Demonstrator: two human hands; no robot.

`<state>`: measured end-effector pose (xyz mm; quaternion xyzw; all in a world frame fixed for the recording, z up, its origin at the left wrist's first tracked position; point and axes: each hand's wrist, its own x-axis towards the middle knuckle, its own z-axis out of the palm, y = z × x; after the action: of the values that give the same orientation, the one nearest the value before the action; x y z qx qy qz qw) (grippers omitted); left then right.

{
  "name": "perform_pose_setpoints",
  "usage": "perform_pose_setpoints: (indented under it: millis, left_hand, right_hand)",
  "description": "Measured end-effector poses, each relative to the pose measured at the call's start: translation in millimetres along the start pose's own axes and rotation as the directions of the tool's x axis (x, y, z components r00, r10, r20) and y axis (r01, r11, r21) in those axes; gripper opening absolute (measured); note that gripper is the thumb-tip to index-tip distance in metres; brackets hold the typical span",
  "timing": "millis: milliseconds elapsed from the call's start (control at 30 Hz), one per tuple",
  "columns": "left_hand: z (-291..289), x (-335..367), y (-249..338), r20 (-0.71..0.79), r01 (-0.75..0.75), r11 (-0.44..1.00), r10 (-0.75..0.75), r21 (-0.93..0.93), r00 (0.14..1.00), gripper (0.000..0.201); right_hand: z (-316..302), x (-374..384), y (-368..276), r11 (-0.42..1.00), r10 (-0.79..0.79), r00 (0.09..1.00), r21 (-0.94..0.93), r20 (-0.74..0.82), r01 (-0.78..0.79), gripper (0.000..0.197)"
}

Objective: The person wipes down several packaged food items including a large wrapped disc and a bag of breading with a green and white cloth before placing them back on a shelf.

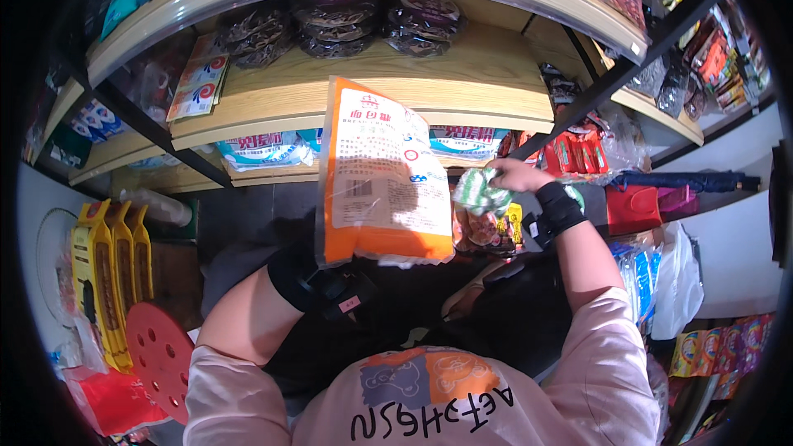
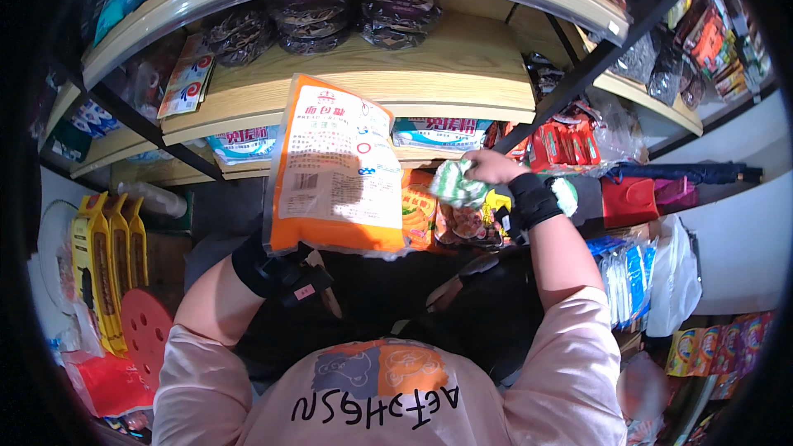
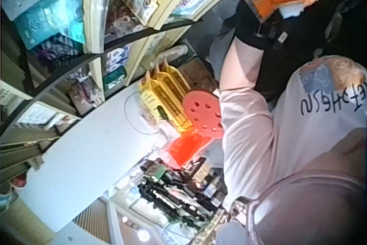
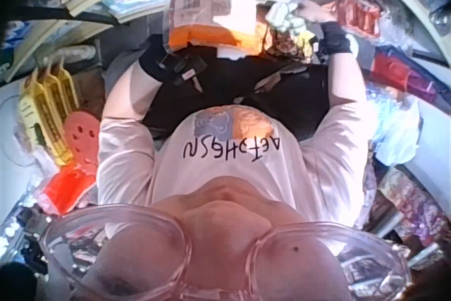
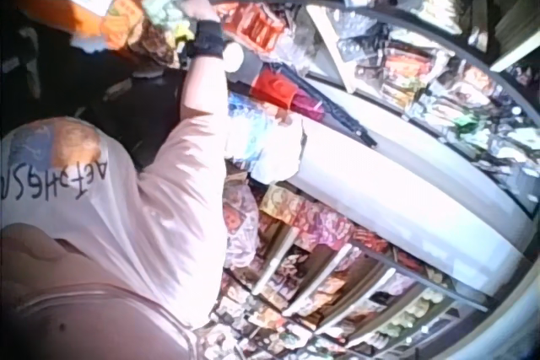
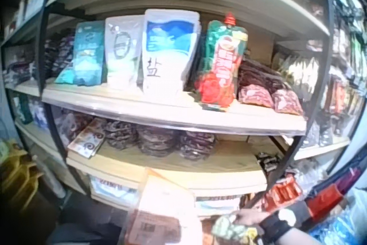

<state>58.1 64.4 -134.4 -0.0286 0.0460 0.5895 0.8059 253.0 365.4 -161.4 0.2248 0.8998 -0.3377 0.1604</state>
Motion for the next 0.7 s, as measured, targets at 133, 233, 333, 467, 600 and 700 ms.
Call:
perform_pose_setpoints:
  millis: [133,233,333,467,600,700]
  left_hand:
    - [5,-2,-3,0.031,-0.083,0.996,0.082,0.038,0.996,0.061]
    - [6,-14,-1,0.022,-0.198,0.978,0.197,0.062,0.980,0.061]
    - [8,-21,-1,0.019,-0.293,0.953,0.292,0.080,0.956,0.061]
    - [15,-16,-1,0.027,-0.351,0.934,0.350,0.072,0.936,0.061]
    - [22,-30,4,0.003,-0.427,0.902,0.427,0.063,0.904,0.061]
    - [27,-30,7,-0.005,-0.463,0.884,0.464,0.060,0.886,0.062]
  right_hand:
    - [83,20,44,0.952,0.142,0.940,-0.218,-0.309,-0.215,0.055]
    - [139,36,25,0.926,0.279,0.955,-0.234,-0.099,-0.295,0.041]
    - [192,55,29,0.920,0.311,0.939,-0.200,-0.147,-0.336,0.041]
    - [211,44,18,0.919,0.341,0.936,-0.178,-0.083,-0.350,0.043]
    - [181,64,-13,0.979,0.203,0.974,-0.010,0.102,-0.203,0.045]
    - [142,72,-62,0.952,0.035,0.973,0.288,0.230,-0.102,0.046]
